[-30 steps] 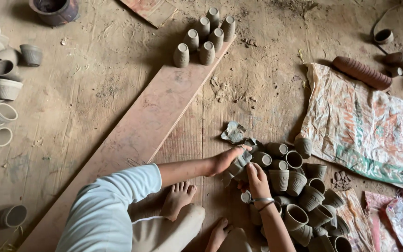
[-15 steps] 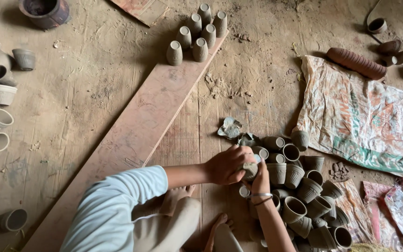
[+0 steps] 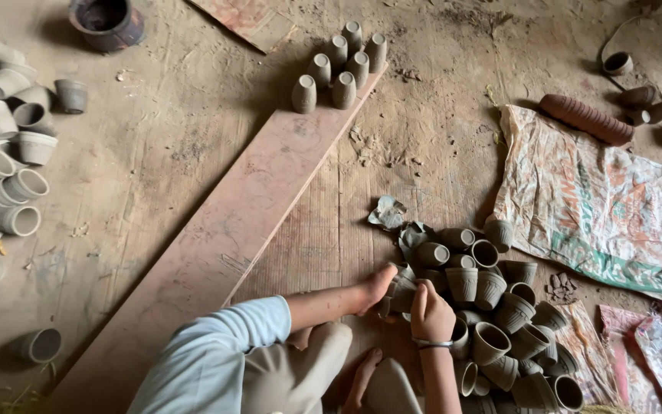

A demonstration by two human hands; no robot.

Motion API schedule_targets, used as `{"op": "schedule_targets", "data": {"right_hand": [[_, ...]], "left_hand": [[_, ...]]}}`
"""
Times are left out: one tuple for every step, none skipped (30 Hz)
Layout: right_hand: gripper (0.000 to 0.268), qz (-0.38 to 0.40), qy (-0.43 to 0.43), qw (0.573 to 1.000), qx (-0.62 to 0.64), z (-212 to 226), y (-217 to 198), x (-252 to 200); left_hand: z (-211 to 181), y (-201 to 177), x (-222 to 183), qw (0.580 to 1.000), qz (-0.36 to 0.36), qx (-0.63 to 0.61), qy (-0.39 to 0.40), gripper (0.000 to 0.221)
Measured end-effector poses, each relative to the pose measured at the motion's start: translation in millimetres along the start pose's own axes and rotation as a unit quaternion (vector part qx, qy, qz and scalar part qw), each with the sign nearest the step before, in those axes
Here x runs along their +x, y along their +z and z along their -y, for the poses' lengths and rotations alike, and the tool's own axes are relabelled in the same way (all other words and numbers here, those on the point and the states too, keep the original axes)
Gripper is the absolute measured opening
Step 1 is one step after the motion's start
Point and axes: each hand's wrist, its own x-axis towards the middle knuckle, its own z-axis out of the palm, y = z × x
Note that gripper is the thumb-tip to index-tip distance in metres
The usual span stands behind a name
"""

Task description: The person cleans small clay cups by hand, removing excess clay from the rims and sides before placing them onto a wooden board.

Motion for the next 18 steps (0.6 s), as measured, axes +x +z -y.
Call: {"op": "schedule_targets", "data": {"right_hand": [[0.036, -0.015, 0.043, 0.998, 0.037, -10.8, 12.1, -5.0], [0.036, -0.028, 0.086, 0.993, 0.073, -23.2, 24.3, -8.6], [0.037, -0.015, 0.188, 0.957, 0.221, -36.0, 37.2, -7.7], [0.039, 0.000, 0.284, 0.889, 0.359, -50.0, 45.6, -4.3], [0.042, 0.016, 0.371, 0.792, 0.485, -61.8, 50.5, -5.0], [0.043, 0.025, 0.409, 0.750, 0.519, -71.3, 51.7, -5.5], [0.043, 0.036, 0.446, 0.710, 0.544, -78.5, 51.4, -4.8], [0.042, 0.039, 0.473, 0.677, 0.562, -84.1, 50.4, -3.1], [0.041, 0.041, 0.484, 0.667, 0.566, -88.7, 50.9, -1.4], [0.041, 0.043, 0.492, 0.662, 0.563, -94.6, 52.0, -2.0], [0.040, 0.046, 0.498, 0.659, 0.562, -101.6, 54.6, -2.1], [0.039, 0.038, 0.492, 0.668, 0.557, -107.8, 61.3, -1.4], [0.039, 0.031, 0.483, 0.680, 0.551, -115.1, 70.6, 0.3], [0.038, 0.021, 0.483, 0.685, 0.545, -121.9, 78.7, -0.7], [0.038, 0.001, 0.440, 0.731, 0.522, -133.3, 88.5, -4.1], [0.037, -0.019, 0.384, 0.786, 0.484, -142.8, 95.9, 1.2], [0.036, -0.043, 0.324, 0.841, 0.431, -149.8, 103.3, 9.1], [0.036, -0.044, 0.227, 0.920, 0.317, -152.7, 111.4, 19.9]], "left_hand": [[-1.5, 2.7, -3.0, 0.998, -0.010, 0.043, 0.034, 0.043], [-3.2, 4.9, -7.3, 0.994, -0.024, 0.082, 0.063, 0.043], [-7.0, 5.3, -11.0, 0.972, -0.037, 0.175, 0.152, 0.043], [-9.2, 8.1, -15.5, 0.930, -0.051, 0.272, 0.241, 0.043], [-10.3, 12.0, -21.2, 0.872, -0.072, 0.358, 0.326, 0.043], [-14.8, 14.6, -25.1, 0.810, -0.071, 0.429, 0.394, 0.043], [-19.8, 16.0, -28.8, 0.735, -0.073, 0.493, 0.460, 0.043], [-24.3, 16.4, -32.9, 0.660, -0.079, 0.546, 0.509, 0.044], [-31.4, 13.6, -34.4, 0.619, -0.048, 0.529, 0.579, 0.043], [-35.2, 11.4, -36.1, 0.575, -0.018, 0.507, 0.642, 0.042], [-38.2, 8.8, -36.3, 0.526, 0.013, 0.483, 0.700, 0.042], [-39.9, 6.5, -35.6, 0.519, 0.013, 0.484, 0.704, 0.041], [-38.6, 4.4, -33.6, 0.512, 0.013, 0.486, 0.708, 0.041], [-33.1, 2.6, -29.4, 0.507, 0.014, 0.487, 0.711, 0.040], [-28.6, -2.1, -19.9, 0.558, 0.010, 0.479, 0.677, 0.038], [-23.5, -7.2, -7.2, 0.609, 0.007, 0.467, 0.641, 0.037], [-17.3, -11.1, 8.1, 0.658, 0.005, 0.453, 0.602, 0.036], [-9.4, -15.8, 22.9, 0.714, -0.022, 0.412, 0.566, 0.037]]}}
